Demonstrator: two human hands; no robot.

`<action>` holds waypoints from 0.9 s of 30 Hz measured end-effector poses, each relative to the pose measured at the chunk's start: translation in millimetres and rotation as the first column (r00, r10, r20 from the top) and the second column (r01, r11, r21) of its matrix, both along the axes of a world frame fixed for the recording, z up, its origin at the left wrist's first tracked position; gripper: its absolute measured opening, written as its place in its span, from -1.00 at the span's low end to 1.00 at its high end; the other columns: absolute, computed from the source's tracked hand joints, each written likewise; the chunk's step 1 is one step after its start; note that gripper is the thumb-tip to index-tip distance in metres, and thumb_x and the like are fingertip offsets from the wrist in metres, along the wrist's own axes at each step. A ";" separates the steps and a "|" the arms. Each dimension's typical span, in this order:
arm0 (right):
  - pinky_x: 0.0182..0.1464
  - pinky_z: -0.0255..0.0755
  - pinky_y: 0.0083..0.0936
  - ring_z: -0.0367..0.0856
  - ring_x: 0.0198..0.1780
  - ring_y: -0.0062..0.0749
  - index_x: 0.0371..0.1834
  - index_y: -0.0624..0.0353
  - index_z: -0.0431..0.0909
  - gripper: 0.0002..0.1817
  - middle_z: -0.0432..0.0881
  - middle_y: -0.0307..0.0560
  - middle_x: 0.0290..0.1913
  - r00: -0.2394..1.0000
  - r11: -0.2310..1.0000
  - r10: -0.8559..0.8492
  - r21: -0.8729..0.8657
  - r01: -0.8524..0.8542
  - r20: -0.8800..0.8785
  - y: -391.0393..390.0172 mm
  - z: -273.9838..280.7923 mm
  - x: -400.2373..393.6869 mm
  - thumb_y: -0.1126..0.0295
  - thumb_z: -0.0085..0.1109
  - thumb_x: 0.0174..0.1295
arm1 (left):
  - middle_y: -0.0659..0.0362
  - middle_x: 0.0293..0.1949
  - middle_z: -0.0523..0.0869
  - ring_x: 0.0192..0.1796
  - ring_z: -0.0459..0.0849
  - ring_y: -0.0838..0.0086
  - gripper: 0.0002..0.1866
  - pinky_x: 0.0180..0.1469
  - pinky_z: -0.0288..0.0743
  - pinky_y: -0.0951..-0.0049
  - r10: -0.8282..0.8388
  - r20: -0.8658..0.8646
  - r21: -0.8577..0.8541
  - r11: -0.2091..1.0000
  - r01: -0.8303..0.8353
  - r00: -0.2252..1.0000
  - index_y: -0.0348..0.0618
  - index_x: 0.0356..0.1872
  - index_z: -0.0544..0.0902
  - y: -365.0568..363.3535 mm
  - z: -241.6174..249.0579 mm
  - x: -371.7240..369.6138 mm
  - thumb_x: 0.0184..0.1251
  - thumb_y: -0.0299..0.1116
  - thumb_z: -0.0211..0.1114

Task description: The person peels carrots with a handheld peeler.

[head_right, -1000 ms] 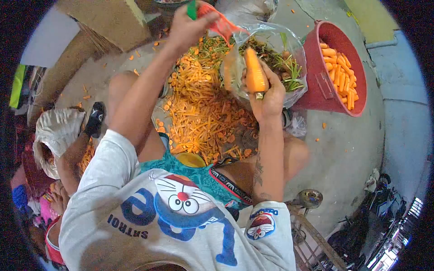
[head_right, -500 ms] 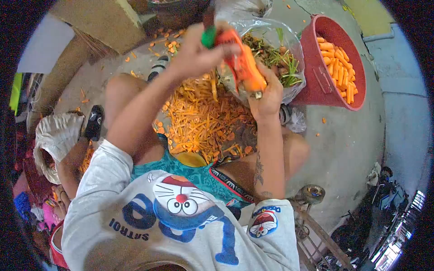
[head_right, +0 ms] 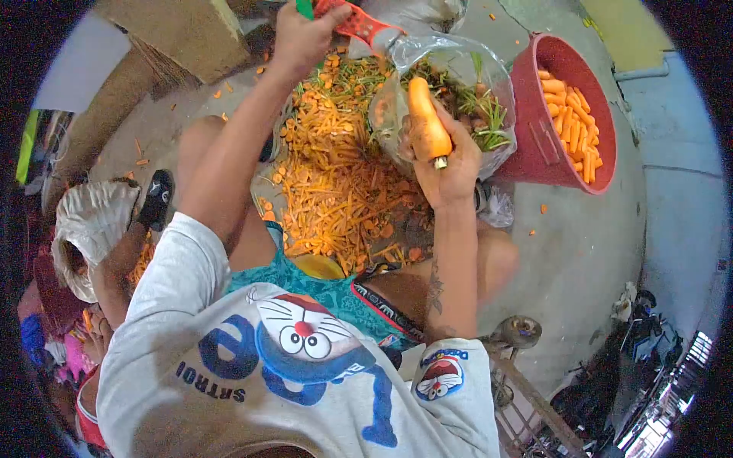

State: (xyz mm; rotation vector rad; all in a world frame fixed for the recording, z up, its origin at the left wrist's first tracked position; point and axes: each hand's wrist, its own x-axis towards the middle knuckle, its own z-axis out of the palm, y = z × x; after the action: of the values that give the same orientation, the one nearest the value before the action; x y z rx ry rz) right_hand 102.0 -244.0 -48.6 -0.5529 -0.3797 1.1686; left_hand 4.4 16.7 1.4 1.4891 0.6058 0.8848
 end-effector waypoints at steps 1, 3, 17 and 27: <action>0.05 0.53 -0.32 0.65 0.07 -0.33 0.44 0.33 0.42 -0.48 0.66 -0.03 0.16 0.999 0.998 -0.029 -0.057 0.031 0.034 0.2 -7.7 7.0 0.27 -0.08 0.53 | 0.17 -0.42 0.70 -0.34 0.72 0.45 -0.89 -0.24 0.58 0.34 0.005 0.008 0.009 1.000 -0.005 1.000 -0.24 -0.30 0.59 -8.1 -8.4 2.3 0.43 -0.49 0.35; 0.12 0.55 -0.31 0.65 0.10 -0.31 0.45 0.36 0.41 -0.47 0.65 -0.02 0.20 0.996 0.990 -0.076 -0.114 0.082 0.053 2.2 -10.4 2.9 0.27 -0.09 0.54 | 0.14 -0.38 0.79 -0.36 0.70 0.48 -0.72 -0.28 0.59 0.35 -0.140 0.151 0.311 0.947 0.087 0.979 -0.24 -0.24 0.72 -39.3 -42.5 7.6 0.19 -0.27 0.57; 0.00 0.57 -0.32 0.70 -0.01 -0.24 0.35 0.37 0.48 -0.50 0.70 0.02 0.07 0.947 0.921 -0.257 -0.248 0.300 0.194 9.3 24.0 -19.1 0.23 -0.09 0.52 | 0.29 -0.37 0.76 -0.31 0.70 0.59 -0.75 -0.15 0.61 0.46 -0.293 -0.110 0.455 0.835 0.310 0.950 -0.19 -0.20 0.72 -56.9 -25.9 -10.3 0.27 -0.28 0.56; -0.24 0.43 -0.46 0.55 -0.28 -0.34 0.26 0.39 0.51 -0.50 0.68 0.01 -0.09 0.917 0.811 -0.372 -0.431 0.395 0.141 12.8 37.0 -24.5 0.17 -0.10 0.52 | 0.35 -0.44 0.70 -0.34 0.66 0.63 -0.80 -0.20 0.56 0.47 -0.327 0.131 0.508 0.833 0.220 0.936 -0.19 -0.21 0.75 -73.4 -24.9 -7.5 0.35 -0.27 0.51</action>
State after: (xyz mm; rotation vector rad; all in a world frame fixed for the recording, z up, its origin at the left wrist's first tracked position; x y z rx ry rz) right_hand 77.6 -231.3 -11.5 -1.0209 -0.0209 0.8435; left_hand -3.1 -56.7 -23.4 1.8441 -0.0106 0.9954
